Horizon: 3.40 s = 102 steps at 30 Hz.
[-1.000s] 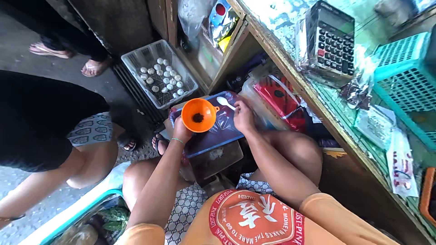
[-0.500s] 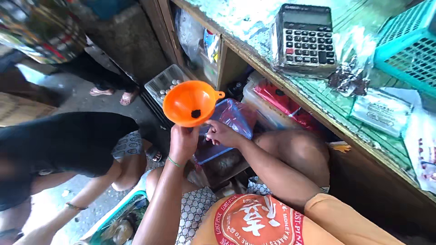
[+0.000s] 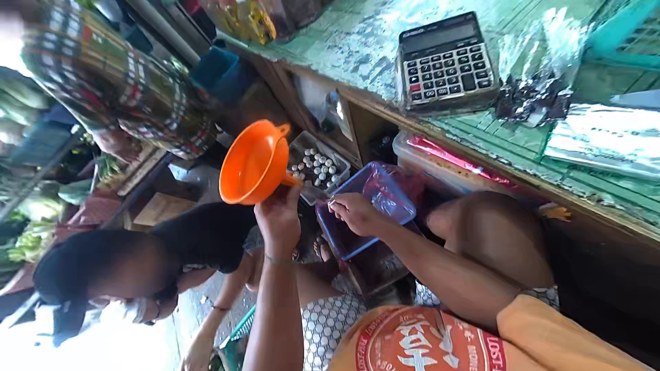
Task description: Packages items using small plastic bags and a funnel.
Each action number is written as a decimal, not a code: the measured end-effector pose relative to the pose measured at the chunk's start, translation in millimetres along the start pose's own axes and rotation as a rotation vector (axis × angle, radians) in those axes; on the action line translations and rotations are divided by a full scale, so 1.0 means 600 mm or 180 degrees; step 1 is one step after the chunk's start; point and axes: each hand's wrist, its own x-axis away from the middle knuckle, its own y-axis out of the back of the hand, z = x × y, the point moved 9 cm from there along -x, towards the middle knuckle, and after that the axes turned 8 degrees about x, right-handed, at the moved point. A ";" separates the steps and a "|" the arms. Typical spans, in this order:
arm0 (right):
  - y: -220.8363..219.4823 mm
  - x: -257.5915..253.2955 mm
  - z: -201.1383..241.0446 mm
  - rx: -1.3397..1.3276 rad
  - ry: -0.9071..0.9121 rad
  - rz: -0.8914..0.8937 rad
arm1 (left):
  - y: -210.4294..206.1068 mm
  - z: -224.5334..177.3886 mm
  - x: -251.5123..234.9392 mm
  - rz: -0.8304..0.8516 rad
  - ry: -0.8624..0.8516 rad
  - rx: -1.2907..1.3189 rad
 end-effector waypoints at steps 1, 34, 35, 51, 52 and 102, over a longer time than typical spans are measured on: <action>0.015 -0.004 0.012 -0.0014 0.0072 -0.0087 | 0.000 -0.011 -0.009 -0.0033 -0.0124 -0.0033; 0.019 0.003 -0.048 -0.0712 -0.0245 0.0255 | -0.047 -0.016 -0.001 0.0224 -0.0140 -0.0088; 0.013 0.005 -0.053 -0.0698 -0.0266 0.0296 | -0.047 -0.011 0.002 0.0226 -0.0095 -0.0073; 0.165 0.048 0.002 -0.0098 0.0258 -0.0798 | -0.062 0.285 0.122 0.1389 0.1527 -0.0806; 0.141 0.039 -0.019 0.0272 0.0038 -0.0627 | -0.065 0.310 0.134 0.1475 0.1622 -0.0955; -0.019 0.000 -0.033 -0.0053 -0.0030 0.0412 | -0.036 -0.070 -0.045 0.1016 0.0095 -0.1085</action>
